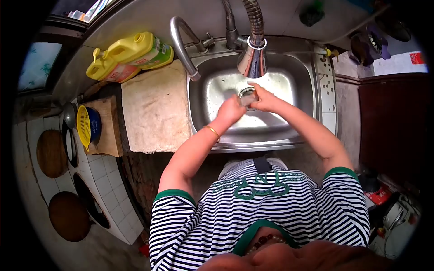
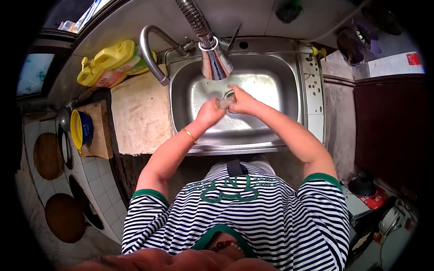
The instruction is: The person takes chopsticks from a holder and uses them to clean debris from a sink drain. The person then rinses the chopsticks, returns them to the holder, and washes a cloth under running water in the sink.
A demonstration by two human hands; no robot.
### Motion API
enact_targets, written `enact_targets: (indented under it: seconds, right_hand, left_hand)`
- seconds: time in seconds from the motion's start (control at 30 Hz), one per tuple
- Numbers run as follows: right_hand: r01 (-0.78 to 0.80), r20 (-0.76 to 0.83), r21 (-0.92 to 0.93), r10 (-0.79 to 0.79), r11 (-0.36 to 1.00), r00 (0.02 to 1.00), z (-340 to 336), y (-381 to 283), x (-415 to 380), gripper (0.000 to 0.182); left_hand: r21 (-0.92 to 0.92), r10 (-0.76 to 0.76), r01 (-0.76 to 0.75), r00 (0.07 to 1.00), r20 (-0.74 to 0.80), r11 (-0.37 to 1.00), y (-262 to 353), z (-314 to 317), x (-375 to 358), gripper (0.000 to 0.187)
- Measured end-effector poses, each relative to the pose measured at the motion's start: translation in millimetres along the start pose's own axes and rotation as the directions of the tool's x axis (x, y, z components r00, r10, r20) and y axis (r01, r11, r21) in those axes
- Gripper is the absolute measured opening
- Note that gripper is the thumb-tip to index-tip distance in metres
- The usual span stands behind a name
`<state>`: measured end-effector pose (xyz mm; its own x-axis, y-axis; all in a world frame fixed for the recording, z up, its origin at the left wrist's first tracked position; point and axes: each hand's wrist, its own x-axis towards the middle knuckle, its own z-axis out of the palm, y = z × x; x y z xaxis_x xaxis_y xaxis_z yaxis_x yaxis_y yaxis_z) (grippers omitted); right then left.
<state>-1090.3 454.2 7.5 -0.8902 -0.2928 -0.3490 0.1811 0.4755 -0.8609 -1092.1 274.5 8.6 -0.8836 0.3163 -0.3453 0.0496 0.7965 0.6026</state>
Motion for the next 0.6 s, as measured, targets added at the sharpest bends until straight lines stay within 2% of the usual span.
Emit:
enact_targets:
  seconds: [0.03,0.07,0.1,0.17,0.2,0.27,0.33,0.4,0.43,0.47,0.5,0.53,0.6]
  right_hand:
    - [0.184,-0.120,-0.226,-0.215,0.957,0.969,-7.0,-15.6,-7.9,0.073]
    - [0.319,-0.179,-0.460,-0.439,0.829,0.880,-16.4,-33.0,-15.6,0.072]
    - [0.367,-0.067,-0.562,-0.483,0.742,0.873,-19.4,-43.6,-20.9,0.072]
    - [0.461,0.163,-0.718,-0.518,0.521,0.840,-20.3,-58.3,-30.9,0.073]
    - [0.480,0.163,-0.712,-0.544,0.513,0.823,-15.5,-57.8,-34.5,0.061]
    - [0.408,0.244,-0.692,-0.339,0.596,0.909,-15.0,-62.3,-33.9,0.039]
    - [0.346,0.255,-0.742,-0.235,0.574,0.938,-14.8,-76.0,-37.8,0.026]
    - [0.288,0.224,-0.753,-0.181,0.591,0.958,-9.5,-77.8,-42.1,0.020]
    - [0.264,0.193,-0.742,-0.181,0.616,0.964,-5.2,-72.2,-41.9,0.020]
    - [0.240,0.159,-0.731,-0.183,0.638,0.970,-1.7,-66.6,-40.8,0.020]
    - [0.147,0.088,-0.668,-0.118,0.730,0.989,3.2,-62.7,-39.9,0.020]
    - [0.101,0.047,-0.626,-0.091,0.773,0.995,7.8,-53.0,-36.7,0.019]
    - [0.003,-0.032,-0.518,-0.023,0.856,0.999,22.2,-27.8,-32.0,0.017]
  left_hand:
    - [-0.260,-0.086,0.115,0.989,0.118,0.959,13.0,-19.2,-2.3,0.029]
    - [-0.485,-0.138,0.248,0.958,0.251,0.839,25.3,-39.5,-4.5,0.028]
    - [-0.624,-0.165,0.419,0.891,0.424,0.659,3.2,-29.9,5.1,0.021]
    - [-0.703,0.014,0.502,0.809,0.588,0.504,7.8,-33.5,0.3,0.013]
    - [-0.719,0.115,0.551,0.754,0.646,0.424,12.9,-37.0,-5.2,0.011]
    - [-0.688,0.251,0.625,0.646,0.721,0.368,27.9,-44.3,-20.3,0.012]
    - [-0.636,0.257,0.560,0.609,0.751,0.531,26.4,-51.1,-23.1,0.012]
    - [-0.495,0.165,0.290,0.707,0.688,0.819,33.2,-52.7,-20.0,0.012]
    - [-0.378,0.144,0.142,0.759,0.635,0.915,36.3,-52.7,-17.6,0.013]
    - [-0.369,0.244,-0.041,0.815,0.525,0.929,34.7,-49.9,-15.5,0.016]
    - [-0.336,0.353,-0.221,0.840,0.412,0.916,29.7,-43.4,-12.7,0.019]
    - [-0.281,0.464,-0.388,0.834,0.299,0.878,24.8,-36.5,-10.3,0.022]
    - [-0.072,0.380,-0.383,0.841,0.385,0.921,24.3,-32.3,-4.1,0.027]
